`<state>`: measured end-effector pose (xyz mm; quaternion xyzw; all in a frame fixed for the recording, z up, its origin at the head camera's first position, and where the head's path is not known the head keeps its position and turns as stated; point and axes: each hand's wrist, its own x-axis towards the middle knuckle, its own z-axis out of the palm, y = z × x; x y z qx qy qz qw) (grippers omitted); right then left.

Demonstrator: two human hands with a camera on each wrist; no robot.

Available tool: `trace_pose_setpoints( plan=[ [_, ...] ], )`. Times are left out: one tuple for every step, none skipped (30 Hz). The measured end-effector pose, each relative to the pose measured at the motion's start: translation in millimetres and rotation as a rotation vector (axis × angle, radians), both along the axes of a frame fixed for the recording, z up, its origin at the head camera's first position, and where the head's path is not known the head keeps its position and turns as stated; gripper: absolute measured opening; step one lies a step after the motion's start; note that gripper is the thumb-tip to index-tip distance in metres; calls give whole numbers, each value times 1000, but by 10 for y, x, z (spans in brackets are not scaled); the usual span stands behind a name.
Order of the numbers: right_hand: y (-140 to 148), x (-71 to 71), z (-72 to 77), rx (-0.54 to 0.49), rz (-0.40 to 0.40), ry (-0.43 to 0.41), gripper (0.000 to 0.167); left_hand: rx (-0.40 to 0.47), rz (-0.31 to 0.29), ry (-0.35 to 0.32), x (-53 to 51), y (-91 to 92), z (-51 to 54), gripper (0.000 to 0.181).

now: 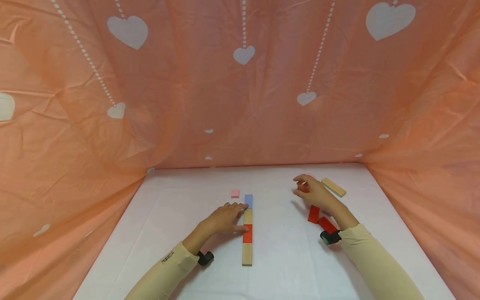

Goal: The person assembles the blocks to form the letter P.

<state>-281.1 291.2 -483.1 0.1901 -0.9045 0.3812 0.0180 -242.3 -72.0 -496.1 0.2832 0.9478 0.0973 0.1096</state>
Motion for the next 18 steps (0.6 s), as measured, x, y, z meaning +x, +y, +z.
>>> trace_pose_setpoints(
  plan=[
    [44,2,9,7,-10,8,45,-4,3,-1,0,1,0,83],
    [88,1,11,11,-21,15,45,-8,5,-1,0,3,0,83],
    [131,-1,10,13,-28,21,45,-12,7,-1,2,4,2,83],
    [176,-5,4,12,-37,32,45,-15,8,-1,3,5,4,83],
    [219,-8,-4,9,-45,41,45,-17,10,-3,4,6,6,83],
    [261,-6,-12,5,-53,47,45,-18,9,-4,5,7,10,83],
    [302,-3,-19,5,-60,51,45,-19,8,-2,8,7,12,83],
    [340,1,-27,3,-72,55,46,-20,7,1,10,8,14,83],
    [379,4,-33,4,-82,55,46,-21,4,2,12,8,15,83],
    [412,9,-36,3,-95,53,47,-22,2,3,14,9,16,83],
    [443,10,-36,4,-106,50,47,-23,0,4,16,9,16,83],
    [474,10,-38,6,-119,45,48,-25,-2,9,18,10,15,83],
    [504,11,-37,14,-133,35,49,-25,-2,11,20,11,14,83],
    [532,10,-37,17,-150,26,50,-28,-2,12,22,11,14,83],
    [561,8,-37,20,-166,14,52,-28,-2,12,22,12,10,83],
    [585,5,-39,20,-183,5,53,-29,-1,11,20,13,9,84],
    [609,1,-44,20,-199,-1,54,-29,0,10,19,13,6,84],
    [634,-2,-51,21,-218,-9,54,-29,1,10,17,13,2,84]
  ],
)
